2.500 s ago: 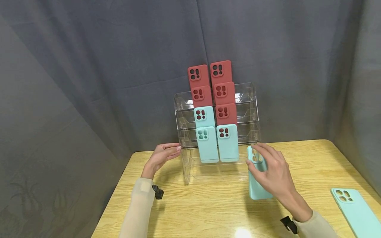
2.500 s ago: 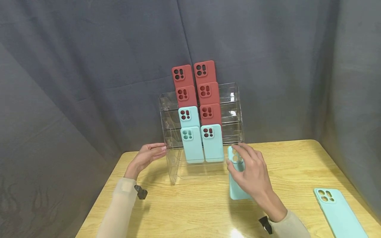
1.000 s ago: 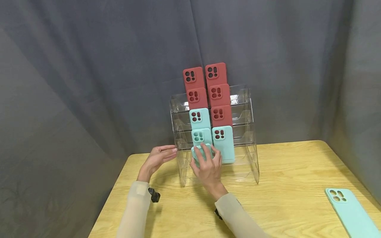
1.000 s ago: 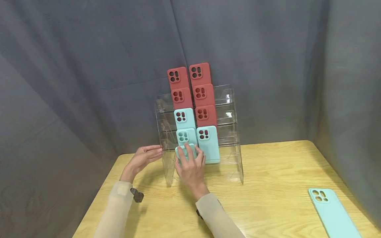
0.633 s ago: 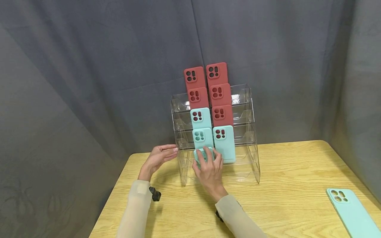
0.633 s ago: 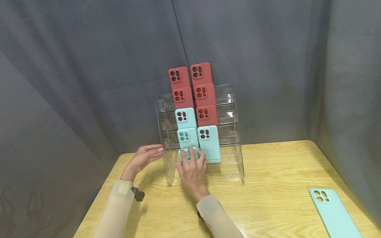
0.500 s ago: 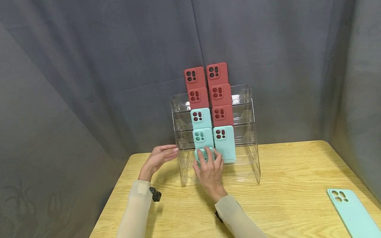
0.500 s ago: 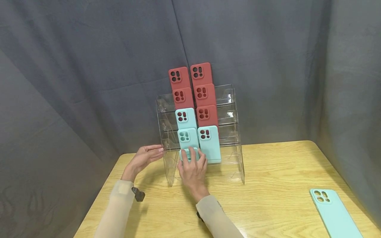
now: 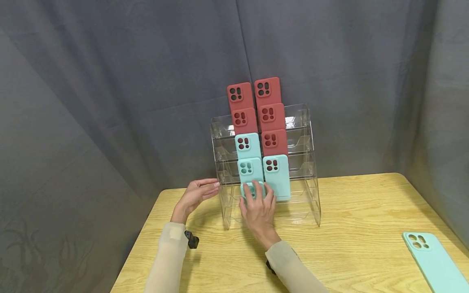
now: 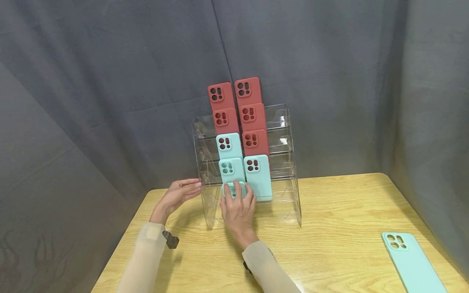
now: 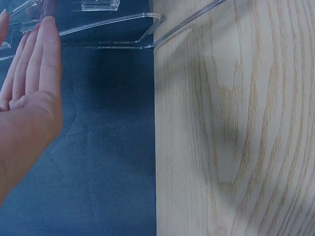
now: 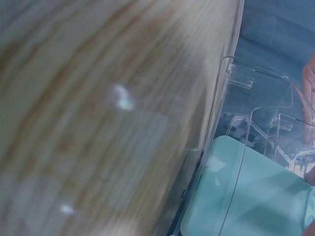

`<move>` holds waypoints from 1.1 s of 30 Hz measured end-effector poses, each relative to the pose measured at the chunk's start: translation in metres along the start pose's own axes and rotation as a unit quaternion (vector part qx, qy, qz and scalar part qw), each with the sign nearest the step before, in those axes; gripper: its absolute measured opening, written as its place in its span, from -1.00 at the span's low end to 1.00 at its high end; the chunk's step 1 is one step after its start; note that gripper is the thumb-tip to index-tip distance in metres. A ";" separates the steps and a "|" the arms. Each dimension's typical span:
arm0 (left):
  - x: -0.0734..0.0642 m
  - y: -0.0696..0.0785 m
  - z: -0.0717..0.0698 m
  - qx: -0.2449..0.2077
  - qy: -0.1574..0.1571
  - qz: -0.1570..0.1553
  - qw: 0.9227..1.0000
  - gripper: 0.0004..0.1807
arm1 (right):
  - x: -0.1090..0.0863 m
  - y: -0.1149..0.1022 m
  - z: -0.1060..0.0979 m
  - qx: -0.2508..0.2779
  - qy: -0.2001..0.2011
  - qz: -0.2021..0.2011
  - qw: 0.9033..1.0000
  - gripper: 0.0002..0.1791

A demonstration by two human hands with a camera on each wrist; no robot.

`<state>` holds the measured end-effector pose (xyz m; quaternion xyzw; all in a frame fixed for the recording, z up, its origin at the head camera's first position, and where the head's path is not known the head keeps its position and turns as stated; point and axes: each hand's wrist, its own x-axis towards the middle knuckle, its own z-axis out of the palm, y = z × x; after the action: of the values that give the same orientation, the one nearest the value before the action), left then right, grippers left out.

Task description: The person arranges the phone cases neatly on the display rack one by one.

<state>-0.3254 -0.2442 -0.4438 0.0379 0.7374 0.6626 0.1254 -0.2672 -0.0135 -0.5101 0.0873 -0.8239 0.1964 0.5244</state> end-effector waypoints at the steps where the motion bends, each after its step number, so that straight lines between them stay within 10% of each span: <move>1: 0.000 0.000 0.000 0.002 -0.001 0.001 1.000 -0.44 | 0.000 0.000 0.000 -0.001 -0.002 0.001 1.000 -0.50; 17: 0.002 0.003 -0.001 -0.008 -0.003 0.000 1.000 -0.45 | 0.020 0.018 -0.042 0.085 0.024 0.020 0.996 -0.42; 27: -0.001 0.002 -0.006 0.004 -0.010 0.005 1.000 -0.43 | 0.035 0.089 -0.105 0.172 -0.049 0.018 0.984 -0.61; 33: -0.002 0.001 -0.002 0.011 -0.018 0.007 1.000 -0.43 | 0.029 0.155 -0.150 0.138 -0.113 0.000 0.984 -0.72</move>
<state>-0.3244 -0.2464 -0.4423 0.0562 0.7422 0.6542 0.1340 -0.2095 0.1910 -0.4644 0.1807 -0.8428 0.2974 0.4106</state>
